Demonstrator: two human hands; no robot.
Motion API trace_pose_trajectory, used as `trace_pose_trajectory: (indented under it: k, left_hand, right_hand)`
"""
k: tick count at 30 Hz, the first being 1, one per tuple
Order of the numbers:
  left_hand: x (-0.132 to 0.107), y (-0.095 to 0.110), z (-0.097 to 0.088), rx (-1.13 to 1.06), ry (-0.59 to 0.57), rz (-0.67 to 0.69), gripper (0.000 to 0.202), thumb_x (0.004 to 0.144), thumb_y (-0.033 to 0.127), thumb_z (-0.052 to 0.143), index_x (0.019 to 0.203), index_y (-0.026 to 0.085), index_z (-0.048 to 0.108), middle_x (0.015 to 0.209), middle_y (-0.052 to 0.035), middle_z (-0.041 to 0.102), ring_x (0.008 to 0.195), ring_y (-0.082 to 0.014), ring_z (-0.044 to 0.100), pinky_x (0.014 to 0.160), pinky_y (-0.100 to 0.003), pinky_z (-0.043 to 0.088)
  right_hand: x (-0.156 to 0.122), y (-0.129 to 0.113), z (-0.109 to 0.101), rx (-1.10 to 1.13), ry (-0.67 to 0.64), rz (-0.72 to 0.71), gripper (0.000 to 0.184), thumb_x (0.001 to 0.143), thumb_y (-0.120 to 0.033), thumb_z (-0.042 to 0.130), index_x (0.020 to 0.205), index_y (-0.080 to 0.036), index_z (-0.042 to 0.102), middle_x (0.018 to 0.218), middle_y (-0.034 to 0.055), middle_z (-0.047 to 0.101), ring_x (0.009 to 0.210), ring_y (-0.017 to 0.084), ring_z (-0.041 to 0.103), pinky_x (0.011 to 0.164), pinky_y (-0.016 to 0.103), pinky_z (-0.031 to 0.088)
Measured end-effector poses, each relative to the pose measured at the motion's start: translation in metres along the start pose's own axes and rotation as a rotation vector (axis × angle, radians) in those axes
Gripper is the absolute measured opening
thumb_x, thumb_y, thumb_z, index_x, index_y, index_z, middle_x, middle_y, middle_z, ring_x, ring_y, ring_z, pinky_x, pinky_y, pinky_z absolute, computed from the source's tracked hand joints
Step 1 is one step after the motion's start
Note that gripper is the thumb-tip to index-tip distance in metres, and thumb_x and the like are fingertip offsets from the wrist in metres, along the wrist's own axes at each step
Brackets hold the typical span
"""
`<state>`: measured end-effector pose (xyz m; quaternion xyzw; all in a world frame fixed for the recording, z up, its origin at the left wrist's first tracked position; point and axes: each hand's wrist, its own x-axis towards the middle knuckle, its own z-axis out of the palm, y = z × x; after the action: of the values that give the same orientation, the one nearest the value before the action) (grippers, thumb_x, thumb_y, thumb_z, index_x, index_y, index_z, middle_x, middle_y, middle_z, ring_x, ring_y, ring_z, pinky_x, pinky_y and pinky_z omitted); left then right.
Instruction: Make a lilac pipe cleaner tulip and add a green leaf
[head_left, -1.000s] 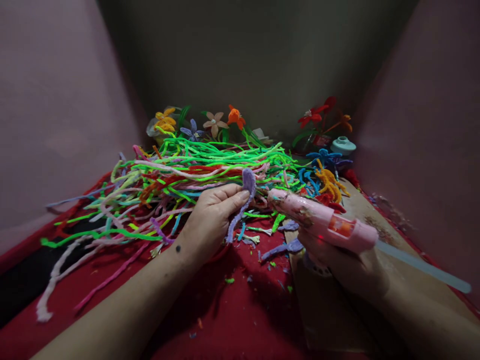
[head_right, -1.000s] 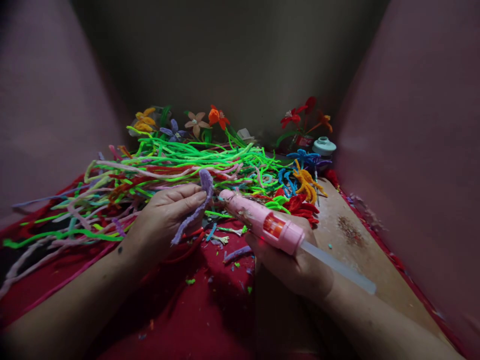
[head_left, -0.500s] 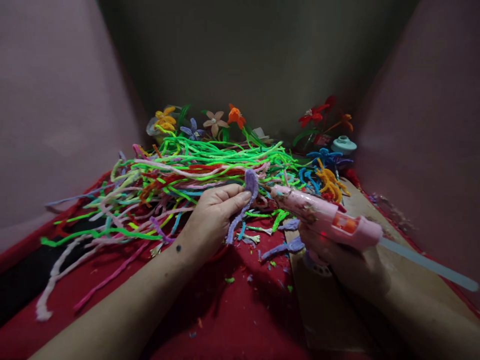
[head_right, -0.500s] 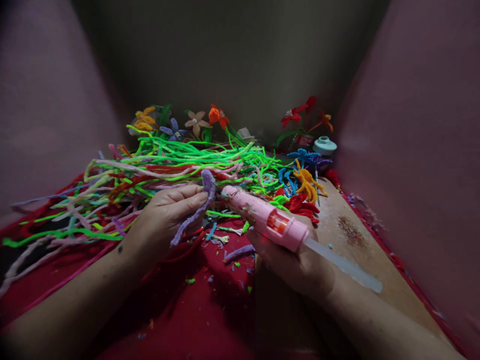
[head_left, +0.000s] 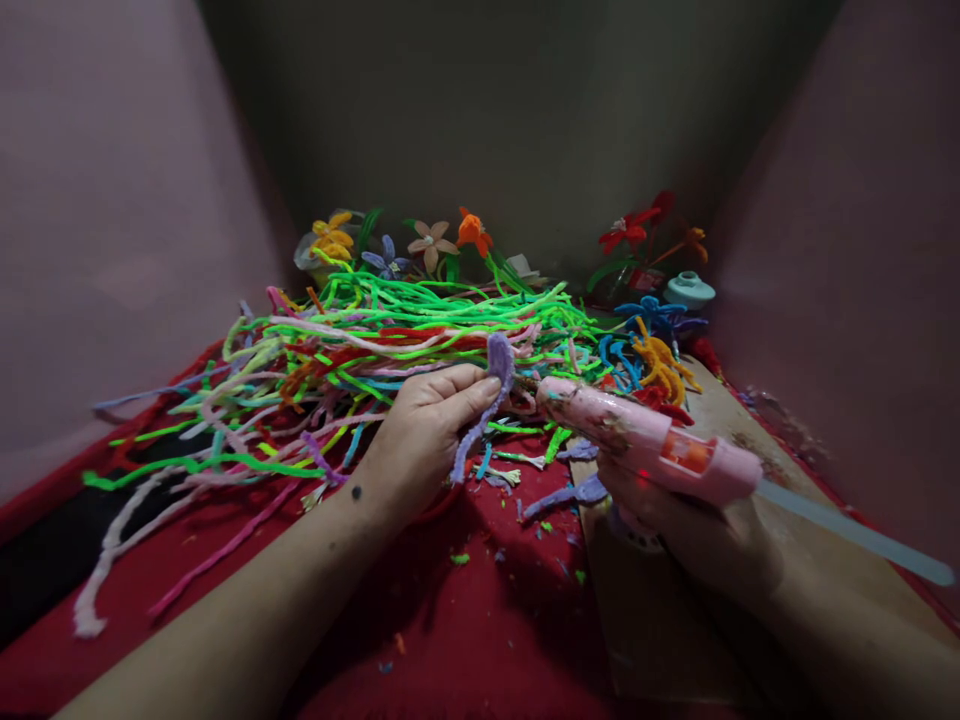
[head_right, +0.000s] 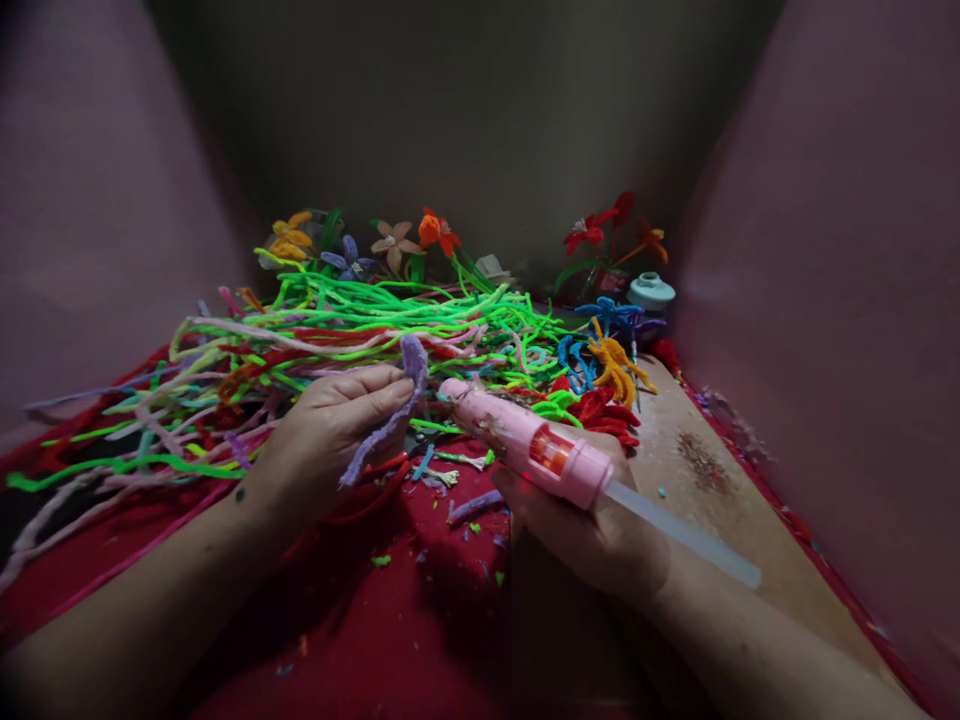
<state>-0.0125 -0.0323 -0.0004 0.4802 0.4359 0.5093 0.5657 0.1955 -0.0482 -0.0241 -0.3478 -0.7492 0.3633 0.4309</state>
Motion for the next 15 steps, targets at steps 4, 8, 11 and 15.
trace_pose_trajectory:
  k: [4,8,11,15]
  left_hand:
    - [0.0003,0.0005,-0.0004,-0.010,-0.008,0.005,0.015,0.074,0.028,0.063,0.067,0.014,0.062,0.047,0.0055,0.043,0.040,-0.0045,0.029,0.041,-0.020,0.020]
    - [-0.0002,0.0009,-0.0004,-0.006,-0.004,0.013,0.017,0.075,0.027,0.063,0.065,0.014,0.059,0.046,0.0061,0.041,0.040,-0.0041,0.028,0.042,-0.020,0.021]
    - [-0.0003,0.0011,-0.0007,0.015,0.010,0.012,0.019,0.075,0.028,0.062,0.064,0.014,0.058,0.049,0.0054,0.043,0.041,-0.0043,0.029,0.041,-0.020,0.020]
    - [-0.0003,0.0011,-0.0016,0.034,0.013,0.024,0.020,0.076,0.030,0.061,0.063,0.014,0.057,0.050,0.0052,0.042,0.042,-0.0046,0.029,0.042,-0.020,0.020]
  right_hand:
    - [-0.0004,0.0022,-0.0015,-0.017,-0.060,0.013,0.049,0.085,-0.028,0.053,0.133,-0.034,0.046,0.138,0.0012,0.047,0.117,0.028,0.053,0.075,0.031,0.057]
    - [-0.0001,0.0013,-0.0008,0.027,-0.091,-0.041,0.048,0.086,-0.024,0.050,0.133,-0.034,0.045,0.139,0.0000,0.047,0.126,0.028,0.045,0.087,0.034,0.053]
    - [0.0014,-0.0003,0.0003,0.031,-0.105,-0.094,0.046,0.086,-0.021,0.049,0.131,-0.033,0.048,0.138,-0.0008,0.047,0.129,0.027,0.041,0.100,0.039,0.044]
    - [0.0019,-0.0014,0.0015,0.024,-0.070,-0.105,0.046,0.085,-0.021,0.050,0.130,-0.032,0.050,0.136,0.0003,0.049,0.125,0.028,0.046,0.099,0.040,0.044]
